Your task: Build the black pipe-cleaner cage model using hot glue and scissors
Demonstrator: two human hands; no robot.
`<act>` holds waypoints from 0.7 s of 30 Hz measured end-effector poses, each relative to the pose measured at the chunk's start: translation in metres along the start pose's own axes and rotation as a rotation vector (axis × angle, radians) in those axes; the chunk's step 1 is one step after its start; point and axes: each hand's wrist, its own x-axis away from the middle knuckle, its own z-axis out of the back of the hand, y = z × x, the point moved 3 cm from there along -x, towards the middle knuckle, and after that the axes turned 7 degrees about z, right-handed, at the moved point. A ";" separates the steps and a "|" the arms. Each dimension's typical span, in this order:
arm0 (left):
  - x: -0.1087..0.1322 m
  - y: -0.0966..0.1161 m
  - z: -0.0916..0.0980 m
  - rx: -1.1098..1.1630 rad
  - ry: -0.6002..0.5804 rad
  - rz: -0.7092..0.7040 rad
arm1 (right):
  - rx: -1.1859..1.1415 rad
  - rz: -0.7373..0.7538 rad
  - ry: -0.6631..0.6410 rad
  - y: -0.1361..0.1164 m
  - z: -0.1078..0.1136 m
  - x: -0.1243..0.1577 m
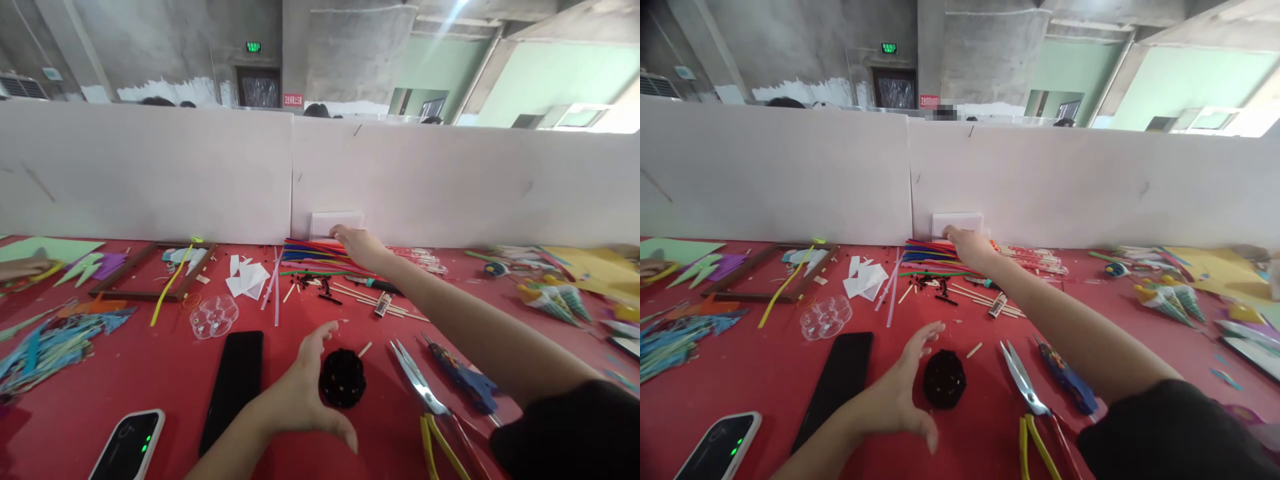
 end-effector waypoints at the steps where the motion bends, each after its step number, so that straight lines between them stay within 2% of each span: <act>1: 0.002 0.000 -0.003 -0.049 -0.055 0.009 | -0.020 -0.005 0.046 -0.008 0.008 0.018; 4: 0.004 0.002 -0.008 -0.083 -0.079 -0.030 | -0.088 0.008 0.170 -0.034 0.020 0.077; 7: -0.002 0.000 -0.007 -0.035 0.040 -0.029 | -0.230 0.144 0.412 -0.057 0.021 0.134; 8: -0.004 -0.001 -0.006 -0.007 0.090 -0.026 | -0.238 0.142 0.466 -0.063 0.019 0.150; 10: -0.008 -0.002 -0.003 0.207 0.164 0.000 | -0.246 0.090 0.540 -0.070 0.011 0.174; 15: -0.009 0.006 -0.003 0.433 0.210 0.043 | -0.263 0.016 0.664 -0.076 -0.017 0.200; 18: -0.007 0.011 -0.006 0.540 0.189 0.079 | -0.216 0.039 0.737 -0.077 -0.028 0.204; 21: -0.006 0.010 -0.008 0.598 0.168 0.116 | -0.210 0.108 0.748 -0.082 -0.034 0.207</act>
